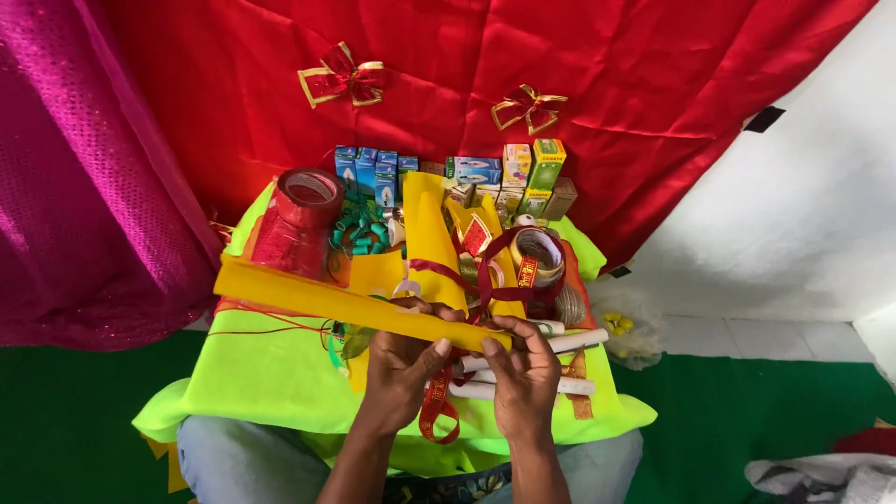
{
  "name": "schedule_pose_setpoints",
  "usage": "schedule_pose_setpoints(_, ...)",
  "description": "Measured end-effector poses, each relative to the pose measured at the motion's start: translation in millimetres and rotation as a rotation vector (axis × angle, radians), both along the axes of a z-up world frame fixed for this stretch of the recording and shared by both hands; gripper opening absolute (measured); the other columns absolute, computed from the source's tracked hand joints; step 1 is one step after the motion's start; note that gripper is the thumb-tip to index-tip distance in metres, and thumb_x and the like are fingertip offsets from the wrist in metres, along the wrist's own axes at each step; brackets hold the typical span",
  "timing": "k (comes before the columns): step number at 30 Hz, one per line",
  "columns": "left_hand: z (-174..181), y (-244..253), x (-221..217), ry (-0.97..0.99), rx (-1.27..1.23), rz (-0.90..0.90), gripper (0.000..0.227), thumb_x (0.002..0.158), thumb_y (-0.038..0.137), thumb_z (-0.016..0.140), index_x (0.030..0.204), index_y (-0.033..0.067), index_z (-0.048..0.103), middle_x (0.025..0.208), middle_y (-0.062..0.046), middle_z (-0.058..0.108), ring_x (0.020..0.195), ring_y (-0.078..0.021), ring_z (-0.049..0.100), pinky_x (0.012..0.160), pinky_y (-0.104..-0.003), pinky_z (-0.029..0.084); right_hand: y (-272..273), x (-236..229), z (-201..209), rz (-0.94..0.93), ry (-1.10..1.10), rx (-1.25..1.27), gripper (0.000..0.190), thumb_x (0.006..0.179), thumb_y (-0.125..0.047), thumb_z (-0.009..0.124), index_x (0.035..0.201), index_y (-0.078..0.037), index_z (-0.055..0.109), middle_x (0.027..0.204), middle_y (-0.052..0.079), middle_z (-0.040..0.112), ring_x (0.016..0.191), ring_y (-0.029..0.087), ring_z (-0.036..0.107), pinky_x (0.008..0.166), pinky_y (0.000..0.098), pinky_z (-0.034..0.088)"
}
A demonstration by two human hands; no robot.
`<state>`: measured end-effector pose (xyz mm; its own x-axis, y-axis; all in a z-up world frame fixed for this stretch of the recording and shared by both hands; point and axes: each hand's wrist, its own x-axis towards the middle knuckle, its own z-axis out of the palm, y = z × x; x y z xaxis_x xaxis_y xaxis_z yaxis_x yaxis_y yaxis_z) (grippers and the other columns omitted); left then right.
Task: Wrapping a cylindrical tube with yellow paper and decorating it with ribbons
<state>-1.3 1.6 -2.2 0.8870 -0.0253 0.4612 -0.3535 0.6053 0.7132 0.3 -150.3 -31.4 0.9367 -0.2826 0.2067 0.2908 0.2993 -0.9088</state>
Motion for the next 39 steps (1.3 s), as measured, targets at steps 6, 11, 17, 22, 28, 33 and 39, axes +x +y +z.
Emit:
schedule_pose_setpoints(6, -8, -3, 10, -0.009, -0.068, 0.086, 0.022, 0.098, -0.007, 0.062, 0.113, 0.0078, 0.059, 0.11, -0.01, 0.068, 0.11, -0.0251, 0.066, 0.104, -0.047, 0.053, 6, -5, 9, -0.014, 0.097, -0.064, 0.048, 0.079, -0.014, 0.081, 0.122, 0.003, 0.069, 0.114, 0.02, 0.077, 0.104, 0.029, 0.074, 0.089, 0.0405, 0.064)
schedule_pose_setpoints(11, -16, -9, 12, -0.02, -0.172, 0.026, 0.028, 0.1, -0.004, 0.062, 0.122, 0.0096, 0.052, 0.109, -0.008, 0.065, 0.114, -0.0279, 0.065, 0.112, -0.051, 0.05, 0, -9, 9, 0.003, 0.055, -0.092, 0.041, 0.081, -0.009, 0.08, 0.119, 0.002, 0.069, 0.117, 0.019, 0.077, 0.106, 0.028, 0.076, 0.089, 0.0395, 0.065)
schedule_pose_setpoints(17, -20, -13, 14, 0.051, -0.223, -0.003, 0.029, 0.099, 0.0, 0.065, 0.122, 0.0093, 0.051, 0.105, -0.006, 0.067, 0.109, -0.0278, 0.067, 0.104, -0.049, 0.05, -6, -9, 5, 0.001, -0.081, -0.153, 0.028, 0.084, -0.005, 0.079, 0.11, 0.002, 0.071, 0.107, 0.018, 0.076, 0.097, 0.027, 0.075, 0.084, 0.0395, 0.065)
schedule_pose_setpoints(22, -14, -10, 6, 0.001, -0.13, 0.035, 0.034, 0.1, 0.003, 0.065, 0.129, 0.0071, 0.048, 0.109, -0.008, 0.068, 0.115, -0.0324, 0.069, 0.107, -0.05, 0.051, -9, -11, 5, 0.031, -0.126, -0.128, 0.029, 0.084, -0.006, 0.079, 0.111, 0.001, 0.07, 0.11, 0.017, 0.075, 0.102, 0.028, 0.074, 0.087, 0.0389, 0.065)
schedule_pose_setpoints(28, -3, -6, -1, -0.02, -0.142, 0.016, 0.039, 0.099, -0.003, 0.061, 0.134, 0.0037, 0.044, 0.113, -0.015, 0.068, 0.116, -0.0343, 0.068, 0.108, -0.051, 0.053, -16, -14, 13, 0.109, -0.14, -0.149, 0.035, 0.086, -0.007, 0.076, 0.118, 0.005, 0.067, 0.113, 0.02, 0.076, 0.107, 0.029, 0.074, 0.094, 0.0414, 0.064)
schedule_pose_setpoints(33, -2, -5, 1, -0.084, -0.071, 0.044, 0.035, 0.101, 0.0, 0.061, 0.131, 0.0049, 0.043, 0.112, -0.013, 0.067, 0.119, -0.0353, 0.068, 0.105, -0.052, 0.054, -17, -12, 18, 0.066, -0.212, -0.253, 0.031, 0.089, -0.009, 0.075, 0.116, 0.005, 0.069, 0.114, 0.019, 0.075, 0.107, 0.029, 0.075, 0.093, 0.0377, 0.064)
schedule_pose_setpoints(39, 2, -3, -3, -0.12, -0.05, 0.042, 0.036, 0.099, -0.006, 0.06, 0.13, 0.0048, 0.044, 0.104, -0.01, 0.063, 0.115, -0.0329, 0.068, 0.109, -0.052, 0.051, -24, -11, 20, 0.072, -0.374, -0.366, 0.022, 0.092, -0.004, 0.072, 0.112, 0.004, 0.069, 0.114, 0.02, 0.071, 0.112, 0.031, 0.071, 0.095, 0.0393, 0.066)
